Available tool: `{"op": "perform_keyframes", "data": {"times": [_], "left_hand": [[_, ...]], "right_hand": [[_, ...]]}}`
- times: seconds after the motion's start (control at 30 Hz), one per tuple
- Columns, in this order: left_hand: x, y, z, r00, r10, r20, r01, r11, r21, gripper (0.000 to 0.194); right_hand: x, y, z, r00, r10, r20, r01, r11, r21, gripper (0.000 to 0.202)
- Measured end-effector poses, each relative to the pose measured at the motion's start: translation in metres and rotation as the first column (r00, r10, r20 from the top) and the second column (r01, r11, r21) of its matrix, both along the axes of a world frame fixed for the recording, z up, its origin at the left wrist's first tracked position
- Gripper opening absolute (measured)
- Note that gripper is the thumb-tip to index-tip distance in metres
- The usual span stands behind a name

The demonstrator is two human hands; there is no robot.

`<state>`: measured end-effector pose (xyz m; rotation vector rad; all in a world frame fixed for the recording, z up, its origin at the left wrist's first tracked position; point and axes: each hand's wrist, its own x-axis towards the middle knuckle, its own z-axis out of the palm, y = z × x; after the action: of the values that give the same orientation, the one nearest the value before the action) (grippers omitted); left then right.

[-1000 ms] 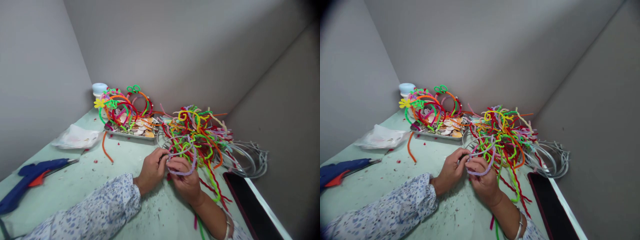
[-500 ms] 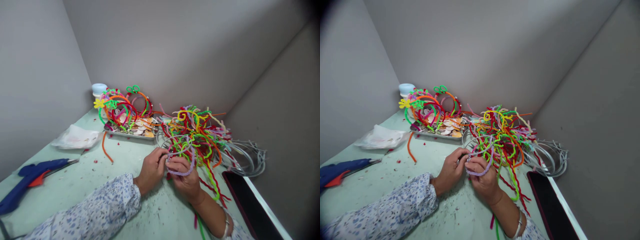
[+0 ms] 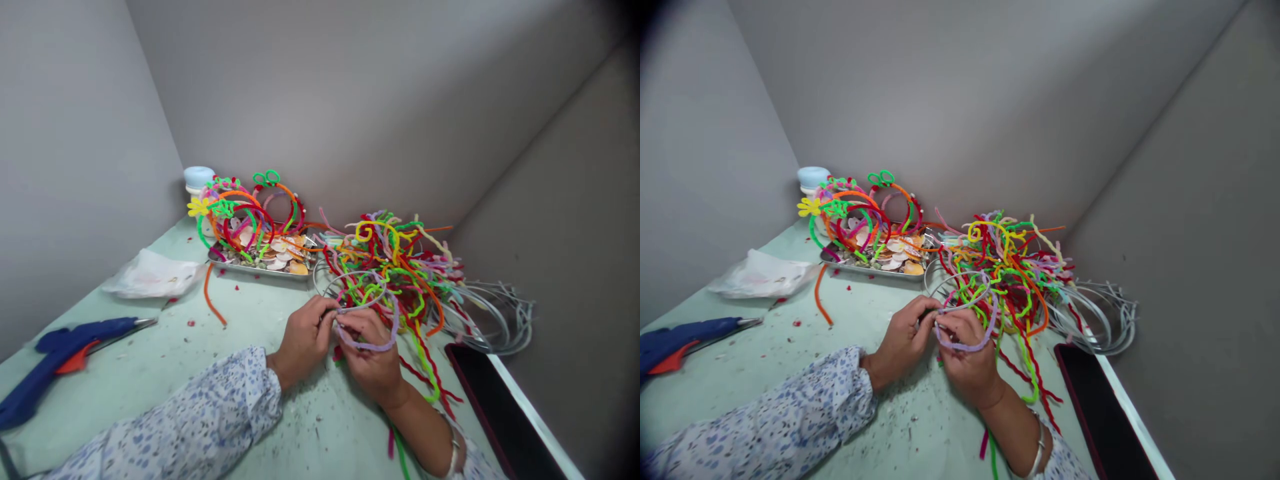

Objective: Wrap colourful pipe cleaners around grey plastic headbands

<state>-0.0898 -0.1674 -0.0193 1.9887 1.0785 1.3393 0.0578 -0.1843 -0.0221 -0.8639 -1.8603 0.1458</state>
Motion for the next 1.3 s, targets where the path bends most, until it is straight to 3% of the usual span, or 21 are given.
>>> {"op": "perform_keyframes", "data": {"times": [0.43,0.63,0.77,1.03,1.17,1.3], "left_hand": [[0.0008,0.0025,-0.0013,0.997,0.059,0.047,-0.054,0.994,-0.097,0.015],[0.0012,0.0015,0.0000,1.000,0.016,0.023,-0.015,0.998,-0.057,0.017],[0.0010,0.0024,-0.0006,1.000,0.004,0.009,-0.004,0.998,-0.067,0.016],[-0.0004,0.0019,0.0016,1.000,-0.024,-0.005,0.024,0.998,-0.065,0.018],[-0.0008,0.0011,0.0031,1.000,-0.008,-0.002,0.007,0.998,-0.065,0.019],[0.0000,0.0022,0.0020,1.000,0.010,0.025,-0.008,0.997,-0.071,0.019]], "right_hand": [[0.0004,-0.0060,-0.0053,0.981,0.106,0.160,-0.125,0.986,0.108,0.046],[-0.0003,-0.0006,-0.0027,0.991,-0.132,0.029,0.129,0.989,0.075,0.043],[0.0017,0.0011,-0.0026,0.979,-0.198,0.041,0.192,0.975,0.112,0.041],[0.0009,0.0029,-0.0034,0.971,-0.228,0.078,0.221,0.971,0.089,0.039],[0.0018,0.0018,-0.0031,0.964,-0.265,0.026,0.258,0.952,0.163,0.035],[0.0028,0.0025,-0.0058,0.970,-0.231,0.077,0.218,0.965,0.149,0.028]]}}
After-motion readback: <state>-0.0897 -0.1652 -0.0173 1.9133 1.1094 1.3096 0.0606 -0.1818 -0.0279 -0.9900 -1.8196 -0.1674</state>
